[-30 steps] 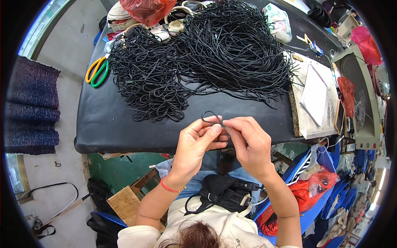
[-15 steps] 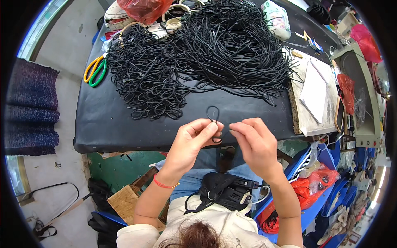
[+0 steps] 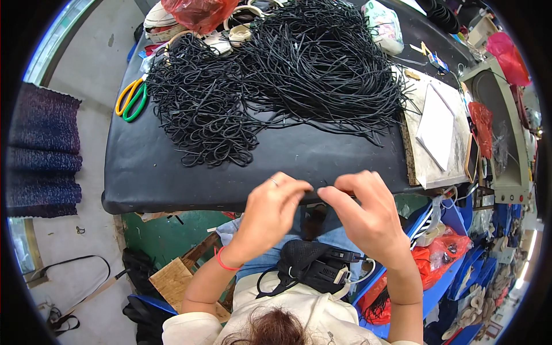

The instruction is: The person repeatedly picks up black cords from a pile on a table, ties each one into a loop or knot, and places it back on the table. The task is performed continuously by hand without tools.

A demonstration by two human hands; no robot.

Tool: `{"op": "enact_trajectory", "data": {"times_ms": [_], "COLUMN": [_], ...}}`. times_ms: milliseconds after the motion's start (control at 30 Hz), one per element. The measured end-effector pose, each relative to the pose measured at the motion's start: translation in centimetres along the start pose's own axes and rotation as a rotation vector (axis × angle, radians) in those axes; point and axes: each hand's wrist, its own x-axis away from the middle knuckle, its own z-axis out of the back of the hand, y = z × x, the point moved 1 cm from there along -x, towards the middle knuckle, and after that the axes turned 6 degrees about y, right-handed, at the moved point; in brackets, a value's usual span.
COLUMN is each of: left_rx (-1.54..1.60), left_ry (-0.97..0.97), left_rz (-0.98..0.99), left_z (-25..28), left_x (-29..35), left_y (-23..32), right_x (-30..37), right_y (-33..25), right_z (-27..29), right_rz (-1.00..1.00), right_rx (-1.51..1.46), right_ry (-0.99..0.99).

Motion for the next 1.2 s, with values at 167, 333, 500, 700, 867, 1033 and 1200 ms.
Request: {"op": "enact_trajectory", "data": {"times_ms": [167, 333, 500, 700, 867, 1033, 1200], "left_rx": [0.883, 1.044, 0.865, 0.910, 0.980, 1.067, 0.928], "left_ry": [-0.104, -0.084, 0.015, 0.087, 0.218, 0.334, 0.195], "left_rz": [0.414, 0.474, 0.427, 0.431, 0.411, 0.411, 0.363], "left_z": [0.4, 0.0, -0.3, -0.6, -1.8, -2.6, -1.8], "left_x": [0.5, -0.2, 0.0, 0.3, 0.9, 1.1, 1.1], "left_y": [0.9, 0.2, -0.2, 0.0, 0.5, 0.7, 0.8], "right_x": [-0.5, 1.8, 2.1, 2.2, 1.5, 1.2, 1.7], "right_y": [2.7, 1.0, -1.1, -0.8, -1.6, -2.2, -0.9], "right_z": [-1.5, -2.8, -2.5, -2.8, -3.2, -4.2, -4.3], "right_rz": [-0.344, -0.470, -0.760, -0.852, -0.792, -0.667, -0.754], "right_rx": [-0.359, -0.533, -0.906, -0.980, -0.569, -0.474, -0.643], "right_ry": [0.045, 0.031, 0.008, 0.039, 0.167, 0.313, 0.347]}}
